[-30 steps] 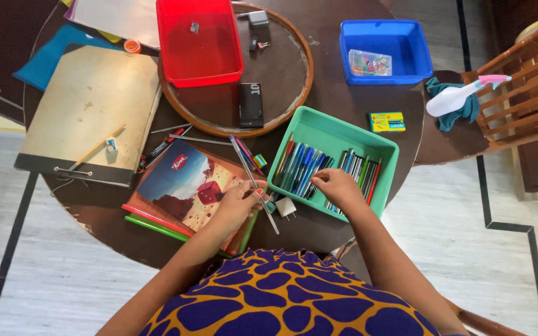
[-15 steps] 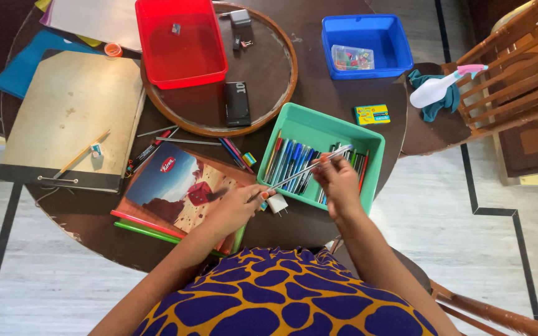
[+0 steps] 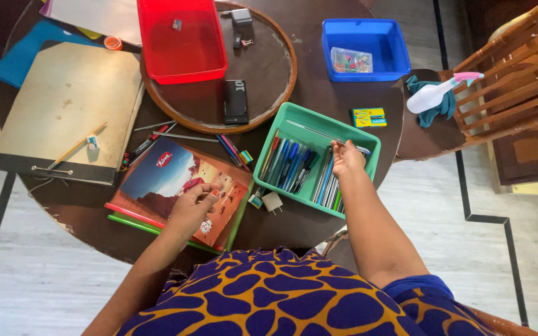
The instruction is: The person organizes stationery items on a round table. They sort pens and markers into a green tray, place a charger and power bank into a red tray, and arrange small items like erasers and clips into separate containers.
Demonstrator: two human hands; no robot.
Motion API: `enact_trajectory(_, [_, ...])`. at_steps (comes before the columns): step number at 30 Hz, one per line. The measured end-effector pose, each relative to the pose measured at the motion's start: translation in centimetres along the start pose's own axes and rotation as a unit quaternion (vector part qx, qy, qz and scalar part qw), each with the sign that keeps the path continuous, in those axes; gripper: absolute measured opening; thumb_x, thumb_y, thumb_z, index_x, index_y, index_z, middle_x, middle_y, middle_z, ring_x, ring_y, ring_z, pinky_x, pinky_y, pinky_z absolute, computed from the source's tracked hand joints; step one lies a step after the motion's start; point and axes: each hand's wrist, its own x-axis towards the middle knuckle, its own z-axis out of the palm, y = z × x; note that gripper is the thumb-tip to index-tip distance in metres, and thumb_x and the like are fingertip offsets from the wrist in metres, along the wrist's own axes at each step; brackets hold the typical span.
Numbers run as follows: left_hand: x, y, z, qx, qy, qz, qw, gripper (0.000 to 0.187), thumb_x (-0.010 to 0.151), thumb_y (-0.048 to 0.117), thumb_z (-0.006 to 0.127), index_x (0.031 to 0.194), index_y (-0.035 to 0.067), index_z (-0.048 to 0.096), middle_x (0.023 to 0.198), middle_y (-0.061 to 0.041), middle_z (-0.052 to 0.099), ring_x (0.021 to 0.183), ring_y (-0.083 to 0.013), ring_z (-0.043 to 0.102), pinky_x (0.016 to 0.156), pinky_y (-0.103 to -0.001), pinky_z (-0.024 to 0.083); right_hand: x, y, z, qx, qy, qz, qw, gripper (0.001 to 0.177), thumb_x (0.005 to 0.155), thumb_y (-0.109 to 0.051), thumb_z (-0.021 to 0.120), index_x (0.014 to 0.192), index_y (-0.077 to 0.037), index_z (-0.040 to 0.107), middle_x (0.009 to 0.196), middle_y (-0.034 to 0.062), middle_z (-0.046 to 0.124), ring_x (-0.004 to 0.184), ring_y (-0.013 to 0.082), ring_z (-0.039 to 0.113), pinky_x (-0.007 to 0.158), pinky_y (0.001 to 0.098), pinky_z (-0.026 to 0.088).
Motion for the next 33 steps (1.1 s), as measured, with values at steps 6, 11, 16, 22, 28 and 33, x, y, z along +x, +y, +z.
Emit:
enact_trajectory(6, [-0.9, -0.4, -0.1, -0.001, 0.007, 0.028, 1.0, 0.03, 0.097, 0.025, 0.064, 0.123, 0.011, 0.071, 0.094, -0.001, 0.069, 0.08, -0.009, 0.064, 0.071, -0.024, 0.052, 1.2, 0.5, 2.5, 0.029, 0.028, 0.036, 0.999, 0.026, 0.103, -0.017, 0.062, 0.118, 0.004, 0.055, 0.105, 0.0231, 0.07, 0.084, 0.0372, 0.076, 0.062, 0.0295, 0.065])
enact_trajectory(11, [-1.4, 0.3, -0.5, -0.006, 0.017, 0.011, 1.0, 0.03, 0.097, 0.024, 0.064, 0.123, 0.012, 0.071, 0.093, 0.0, 0.068, 0.079, -0.0092, 0.062, 0.071, -0.025, 0.051, 1.4, 0.5, 2.5, 0.042, 0.006, 0.066, 0.997, 0.031, 0.103, -0.019, 0.058, 0.125, 0.001, 0.053, 0.119, 0.028, 0.069, 0.093, 0.0402, 0.076, 0.066, 0.0292, 0.066])
enact_trajectory(16, [-1.4, 0.2, -0.5, 0.006, 0.014, 0.02, 1.0, 0.03, 0.097, 0.025, 0.064, 0.123, 0.011, 0.071, 0.093, 0.001, 0.069, 0.078, -0.0083, 0.062, 0.07, -0.024, 0.051, 1.6, 0.0, 1.7, 0.067, -0.007, 0.083, 0.994, 0.033, 0.104, -0.018, 0.056, 0.129, 0.0, 0.047, 0.127, 0.0283, 0.066, 0.1, 0.0404, 0.074, 0.071, 0.0309, 0.067])
enact_trajectory(22, [-0.2, -2.1, -0.5, -0.006, -0.023, 0.028, 0.999, 0.033, 0.095, 0.024, 0.064, 0.125, 0.011, 0.069, 0.093, -0.002, 0.068, 0.076, -0.0085, 0.063, 0.067, -0.025, 0.051, -2.0, 0.5, 0.5, 0.042, -0.058, 0.056, 0.996, 0.023, 0.103, -0.009, 0.06, 0.12, 0.004, 0.053, 0.121, 0.0222, 0.067, 0.103, 0.0361, 0.075, 0.077, 0.0319, 0.068])
enact_trajectory(28, [1.3, -3.8, -2.0, -0.003, -0.011, 0.06, 0.998, 0.034, 0.094, 0.024, 0.067, 0.124, 0.009, 0.069, 0.099, -0.001, 0.07, 0.078, -0.0079, 0.064, 0.072, -0.024, 0.054, -13.6, 2.3, 1.1, -0.077, -0.159, 0.056, 0.983, 0.024, 0.103, -0.014, 0.058, 0.122, 0.0, 0.059, 0.114, 0.0154, 0.07, 0.103, 0.0292, 0.073, 0.081, 0.0294, 0.064])
enact_trajectory(33, [2.7, -3.9, -4.7, -0.018, 0.011, 0.035, 0.999, 0.035, 0.095, 0.027, 0.069, 0.123, 0.008, 0.07, 0.097, -0.001, 0.072, 0.076, -0.0086, 0.061, 0.07, -0.025, 0.052, -23.6, 5.5, 3.2, -0.24, -0.229, 0.08, 0.94, 0.031, 0.103, -0.017, 0.054, 0.13, -0.002, 0.059, 0.114, 0.0127, 0.071, 0.101, 0.024, 0.072, 0.082, 0.0289, 0.06])
